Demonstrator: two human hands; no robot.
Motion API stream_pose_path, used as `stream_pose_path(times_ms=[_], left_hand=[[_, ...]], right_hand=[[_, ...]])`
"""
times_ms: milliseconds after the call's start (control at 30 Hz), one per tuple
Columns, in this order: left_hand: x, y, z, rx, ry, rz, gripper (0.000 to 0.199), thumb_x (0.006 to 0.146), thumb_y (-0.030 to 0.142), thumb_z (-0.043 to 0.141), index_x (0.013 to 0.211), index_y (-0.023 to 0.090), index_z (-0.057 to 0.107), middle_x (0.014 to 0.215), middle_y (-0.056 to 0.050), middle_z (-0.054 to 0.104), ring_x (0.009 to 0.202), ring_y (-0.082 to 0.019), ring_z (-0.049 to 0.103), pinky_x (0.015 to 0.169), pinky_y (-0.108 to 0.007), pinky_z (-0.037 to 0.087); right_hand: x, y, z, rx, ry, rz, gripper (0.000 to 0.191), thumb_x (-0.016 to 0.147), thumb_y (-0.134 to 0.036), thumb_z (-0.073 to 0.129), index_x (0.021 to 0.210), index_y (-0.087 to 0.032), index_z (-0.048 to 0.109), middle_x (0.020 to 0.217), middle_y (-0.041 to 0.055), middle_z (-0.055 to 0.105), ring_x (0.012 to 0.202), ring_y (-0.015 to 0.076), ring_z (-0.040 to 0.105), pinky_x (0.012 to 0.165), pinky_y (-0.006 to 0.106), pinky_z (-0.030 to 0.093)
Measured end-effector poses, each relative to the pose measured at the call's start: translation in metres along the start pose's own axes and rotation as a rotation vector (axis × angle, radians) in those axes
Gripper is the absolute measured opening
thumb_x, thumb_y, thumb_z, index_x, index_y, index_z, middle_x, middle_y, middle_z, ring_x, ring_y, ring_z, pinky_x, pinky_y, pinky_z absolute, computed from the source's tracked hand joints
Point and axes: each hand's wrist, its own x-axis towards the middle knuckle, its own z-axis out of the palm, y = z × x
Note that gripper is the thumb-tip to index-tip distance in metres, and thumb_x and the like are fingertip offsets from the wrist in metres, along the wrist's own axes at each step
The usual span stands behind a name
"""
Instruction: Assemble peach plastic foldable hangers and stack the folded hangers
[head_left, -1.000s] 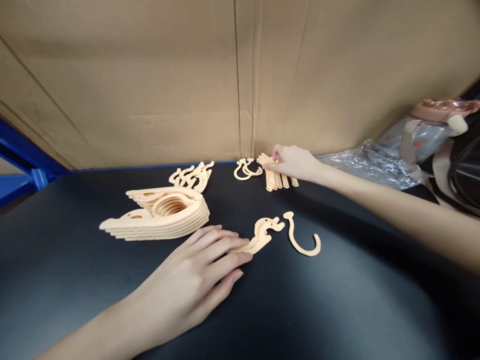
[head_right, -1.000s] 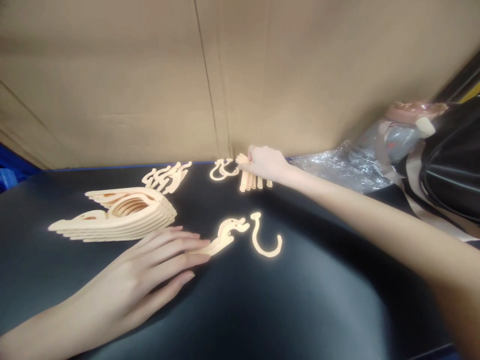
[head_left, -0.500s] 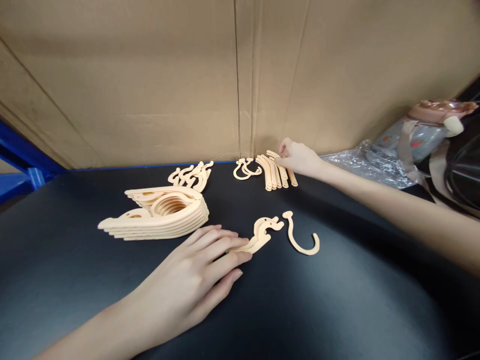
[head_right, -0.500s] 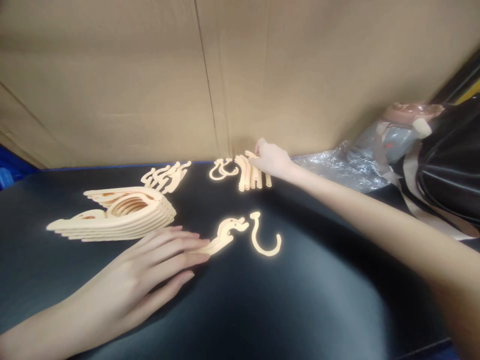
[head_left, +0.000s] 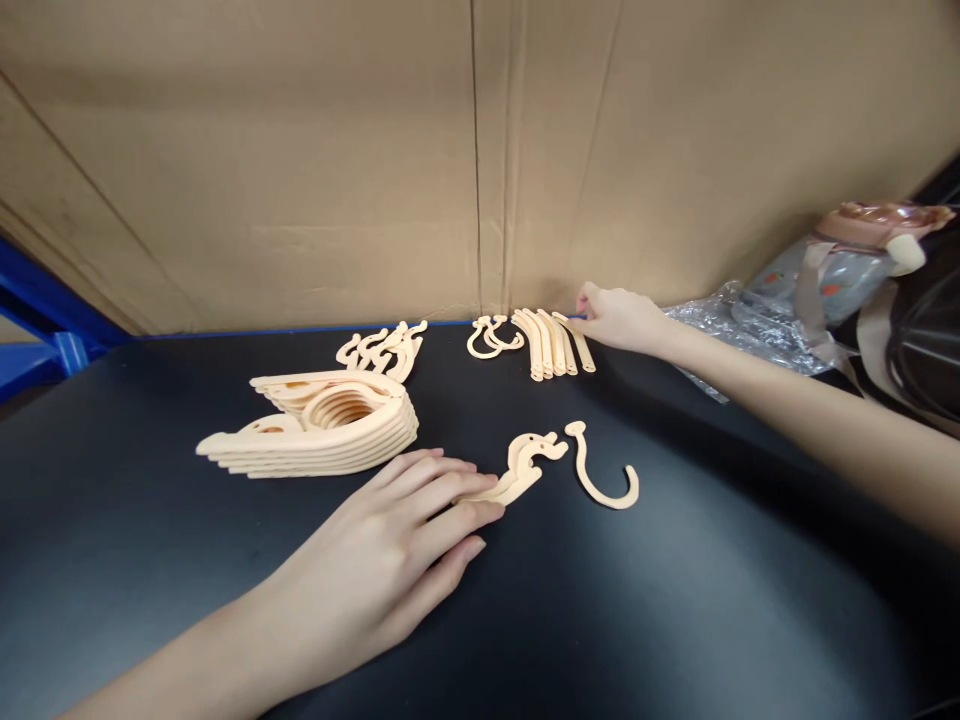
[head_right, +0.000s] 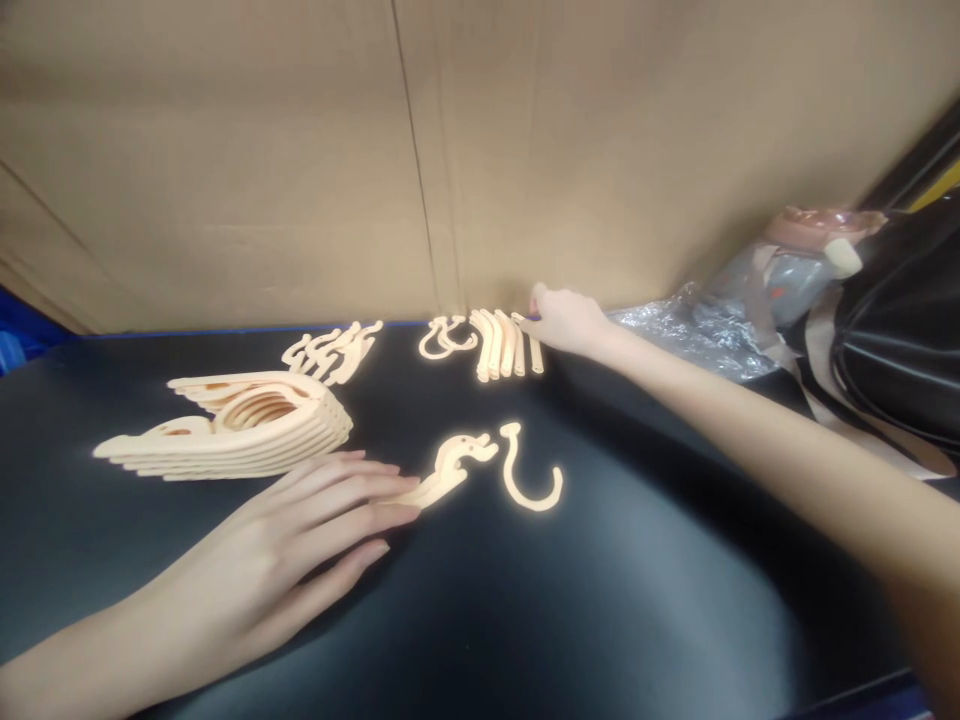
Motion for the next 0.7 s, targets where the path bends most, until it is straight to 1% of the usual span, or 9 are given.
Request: stream_pose_path(times_ms=[133, 267, 433, 533, 700], left_hand=[[0.0001, 0.0001, -0.0008, 0.004, -0.004, 0.004, 0.027, 0.098, 0.017, 0.046, 0.120, 0.024, 0.061, 0.122, -0.002, 0.066, 0.114, -0.017, 0.059, 0.109, -0.034, 0.038], [0.0005, 0.0012, -0.0010, 0.016, -0.001, 0.011, 0.026, 0.098, 0.017, 0.046, 0.119, 0.022, 0.061, 0.122, -0.003, 0.066, 0.115, -0.017, 0.058, 0.110, -0.035, 0.037], [0.0013, 0.0035, -0.0024, 0.018, -0.001, -0.013, 0.026, 0.098, 0.017, 0.046, 0.119, 0.022, 0.062, 0.121, -0.002, 0.066, 0.115, -0.016, 0.058, 0.110, -0.033, 0.038], [0.0016, 0.0036, -0.0027, 0.018, -0.007, -0.015, 0.027, 0.099, 0.017, 0.045, 0.119, 0.022, 0.062, 0.122, -0.003, 0.066, 0.116, -0.017, 0.057, 0.109, -0.034, 0.039], [0.0011, 0.0012, -0.0014, 0.009, 0.007, 0.022, 0.027, 0.098, 0.017, 0.046, 0.121, 0.021, 0.061, 0.123, -0.004, 0.065, 0.115, -0.017, 0.057, 0.108, -0.034, 0.040]], right_hand=[[-0.0020, 0.0073, 0.0037, -0.024, -0.060, -0.014, 0.040, 0.086, -0.056, 0.050, 0.103, -0.019, 0.055, 0.095, 0.0111, 0.070, 0.089, 0.0294, 0.065, 0.072, 0.036, 0.045], [-0.0026, 0.0053, 0.0040, -0.020, -0.100, -0.027, 0.041, 0.086, -0.058, 0.050, 0.102, -0.020, 0.054, 0.094, 0.0093, 0.070, 0.085, 0.0272, 0.065, 0.068, 0.034, 0.045], [-0.0015, 0.0001, 0.0028, -0.013, -0.122, -0.039, 0.039, 0.086, -0.055, 0.050, 0.103, -0.020, 0.053, 0.099, 0.0090, 0.071, 0.089, 0.0278, 0.065, 0.068, 0.034, 0.043], [-0.0010, -0.0010, 0.0016, -0.025, -0.130, -0.025, 0.036, 0.085, -0.050, 0.051, 0.104, -0.020, 0.053, 0.098, 0.0094, 0.070, 0.088, 0.0282, 0.065, 0.068, 0.034, 0.043], [-0.0020, 0.0032, -0.0012, -0.070, -0.144, 0.028, 0.035, 0.080, -0.044, 0.054, 0.103, -0.018, 0.054, 0.094, 0.0130, 0.069, 0.088, 0.0324, 0.065, 0.067, 0.037, 0.042]])
